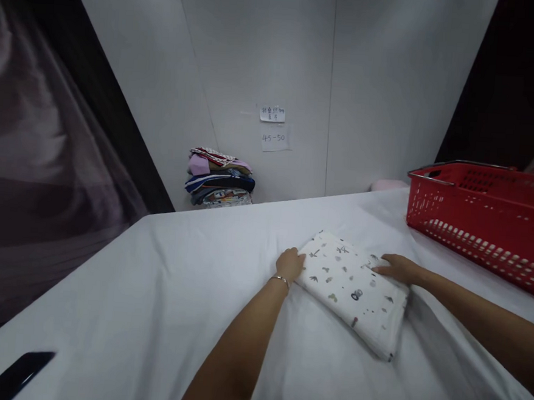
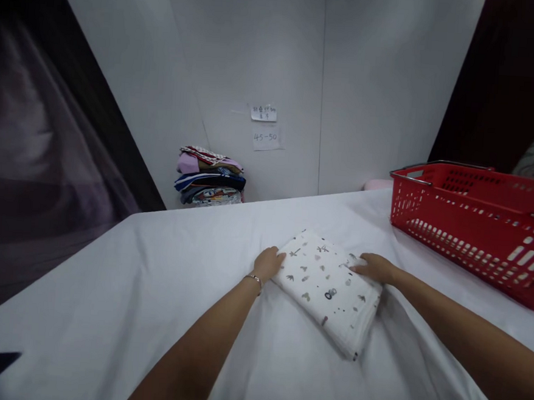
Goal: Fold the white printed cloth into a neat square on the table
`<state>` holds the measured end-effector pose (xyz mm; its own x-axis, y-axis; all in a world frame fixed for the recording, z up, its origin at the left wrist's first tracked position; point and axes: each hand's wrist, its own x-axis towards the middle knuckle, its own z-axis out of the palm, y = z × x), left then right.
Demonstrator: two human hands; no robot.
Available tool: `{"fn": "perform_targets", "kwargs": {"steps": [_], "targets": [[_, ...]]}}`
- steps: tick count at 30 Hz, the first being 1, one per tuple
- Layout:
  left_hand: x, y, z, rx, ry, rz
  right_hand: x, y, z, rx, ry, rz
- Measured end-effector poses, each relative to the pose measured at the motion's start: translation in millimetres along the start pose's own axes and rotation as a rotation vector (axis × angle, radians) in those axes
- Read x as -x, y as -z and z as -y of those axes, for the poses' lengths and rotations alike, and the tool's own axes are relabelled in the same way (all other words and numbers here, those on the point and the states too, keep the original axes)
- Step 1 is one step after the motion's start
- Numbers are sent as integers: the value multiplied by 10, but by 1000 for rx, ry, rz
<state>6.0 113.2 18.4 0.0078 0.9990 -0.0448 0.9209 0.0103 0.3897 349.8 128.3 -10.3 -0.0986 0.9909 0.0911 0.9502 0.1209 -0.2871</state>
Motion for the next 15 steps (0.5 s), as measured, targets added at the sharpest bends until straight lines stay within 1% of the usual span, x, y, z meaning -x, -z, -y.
{"fn": "perform_targets", "kwargs": {"steps": [2, 3, 6, 8, 9, 11, 12, 13, 14, 15], "targets": [[159, 35, 112, 1, 37, -3, -118, 69, 185, 12, 28, 94], [248, 53, 169, 8, 59, 1, -185, 103, 280, 23, 54, 110], [505, 100, 289, 51, 127, 33, -369, 163, 528, 87, 128, 108], [624, 119, 301, 73, 158, 34, -408, 170, 661, 127, 131, 95], [662, 124, 286, 70, 158, 9, -383, 170, 723, 145, 131, 68], [702, 122, 231, 44, 90, -77, -229, 164, 848, 167, 171, -9], [710, 113, 199, 26, 23, -120, -102, 155, 908, 171, 212, -50], [711, 99, 170, 6, -56, -147, 51, 137, 964, 161, 257, -61], [710, 79, 146, -10, -134, -148, 220, 108, 1011, 143, 297, -53], [707, 53, 130, -22, -196, -123, 396, 67, 1045, 130, 318, -35]]}}
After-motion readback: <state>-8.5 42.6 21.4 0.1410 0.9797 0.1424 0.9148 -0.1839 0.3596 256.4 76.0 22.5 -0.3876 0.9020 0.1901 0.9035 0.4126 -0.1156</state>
